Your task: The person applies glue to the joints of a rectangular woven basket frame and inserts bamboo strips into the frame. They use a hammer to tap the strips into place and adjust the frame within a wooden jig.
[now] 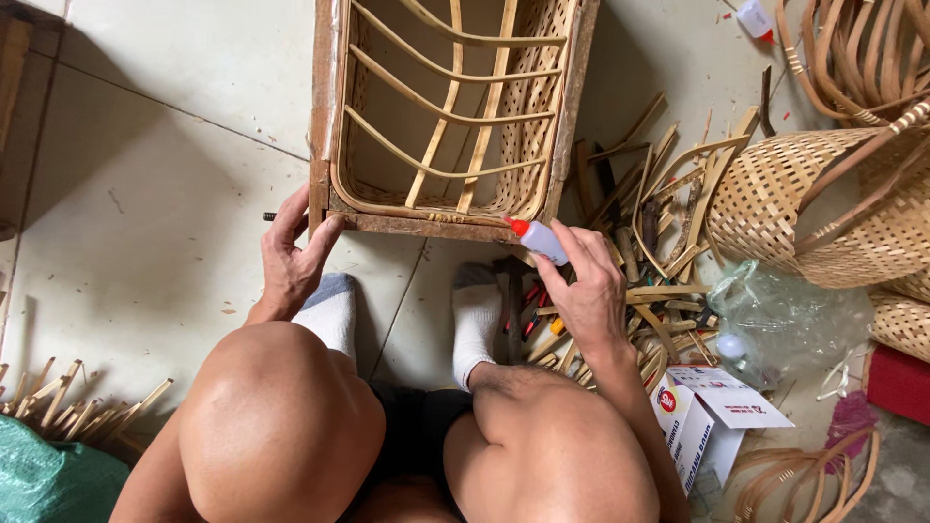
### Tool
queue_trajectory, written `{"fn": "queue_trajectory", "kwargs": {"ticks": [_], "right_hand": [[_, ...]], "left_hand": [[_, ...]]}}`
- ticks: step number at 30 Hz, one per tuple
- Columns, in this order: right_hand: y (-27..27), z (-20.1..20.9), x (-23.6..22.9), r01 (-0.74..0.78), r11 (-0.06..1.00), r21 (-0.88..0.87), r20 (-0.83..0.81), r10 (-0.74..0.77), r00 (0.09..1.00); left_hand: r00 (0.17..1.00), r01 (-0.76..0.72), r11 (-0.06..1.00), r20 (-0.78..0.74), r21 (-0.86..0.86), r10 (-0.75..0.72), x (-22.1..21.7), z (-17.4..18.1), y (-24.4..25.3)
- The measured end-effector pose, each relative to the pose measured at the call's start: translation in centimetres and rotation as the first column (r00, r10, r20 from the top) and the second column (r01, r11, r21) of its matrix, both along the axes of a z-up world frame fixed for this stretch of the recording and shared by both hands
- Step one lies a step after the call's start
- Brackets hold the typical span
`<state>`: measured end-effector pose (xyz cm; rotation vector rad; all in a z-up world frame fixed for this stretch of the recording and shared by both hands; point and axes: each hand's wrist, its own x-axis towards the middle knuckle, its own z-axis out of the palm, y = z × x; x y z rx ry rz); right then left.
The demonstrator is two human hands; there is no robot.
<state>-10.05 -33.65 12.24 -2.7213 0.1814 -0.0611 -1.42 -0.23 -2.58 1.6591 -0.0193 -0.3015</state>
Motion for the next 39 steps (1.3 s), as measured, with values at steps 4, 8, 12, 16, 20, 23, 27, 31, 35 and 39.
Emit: {"fn": "queue_trajectory", "kwargs": {"ticks": [4,8,12,16,20,23,27,31,35,39], "right_hand": [[-0.5,0.4,0.0,-0.019,0.994,-0.109,0.021,0.022,1.0],[-0.9,0.1,-0.4,-0.058,0.983,-0.175,0.028,0.064,0.998],[-1.2,-0.2,-0.3,-0.076,0.981,-0.176,0.01,0.079,0.997],[-0.6,0.1,0.1,-0.053,0.993,-0.104,0.042,0.057,0.997],[1.4,0.0,1.1,-0.127,0.992,-0.017,0.047,0.127,0.991],[2.8,-0.3,2.2,-0.201,0.979,-0.028,0.063,0.202,0.977],[3.6,-0.3,3.5,-0.273,0.953,-0.13,0.05,0.281,0.958],[3.6,-0.1,4.4,-0.314,0.935,-0.165,0.038,0.324,0.945],[3.8,0.6,4.8,-0.307,0.948,-0.088,0.075,0.314,0.946],[5.3,0.5,5.3,-0.338,0.939,-0.061,0.06,0.341,0.938]], "left_hand": [[1.0,-0.002,1.0,0.025,-0.024,0.003,0.1,0.2,0.0],[1.0,-0.004,1.0,0.006,-0.025,0.004,0.1,0.3,-0.1],[1.0,-0.003,1.0,0.019,-0.01,0.003,0.3,0.4,0.0],[1.0,-0.017,1.0,-0.001,0.003,0.017,0.1,0.3,-0.1],[1.0,-0.026,1.0,0.016,-0.001,0.026,0.0,0.0,-0.1],[0.999,-0.026,1.0,0.02,-0.012,0.026,0.1,-0.1,0.0],[0.999,-0.023,0.999,0.028,-0.027,0.024,0.1,-0.1,-0.1],[0.999,-0.027,0.999,0.02,-0.024,0.028,0.1,0.0,0.0],[0.999,-0.035,0.999,0.034,-0.038,0.037,0.1,-0.2,-0.2],[0.999,-0.047,0.997,0.024,-0.069,0.049,0.1,-0.2,-0.2]]}}
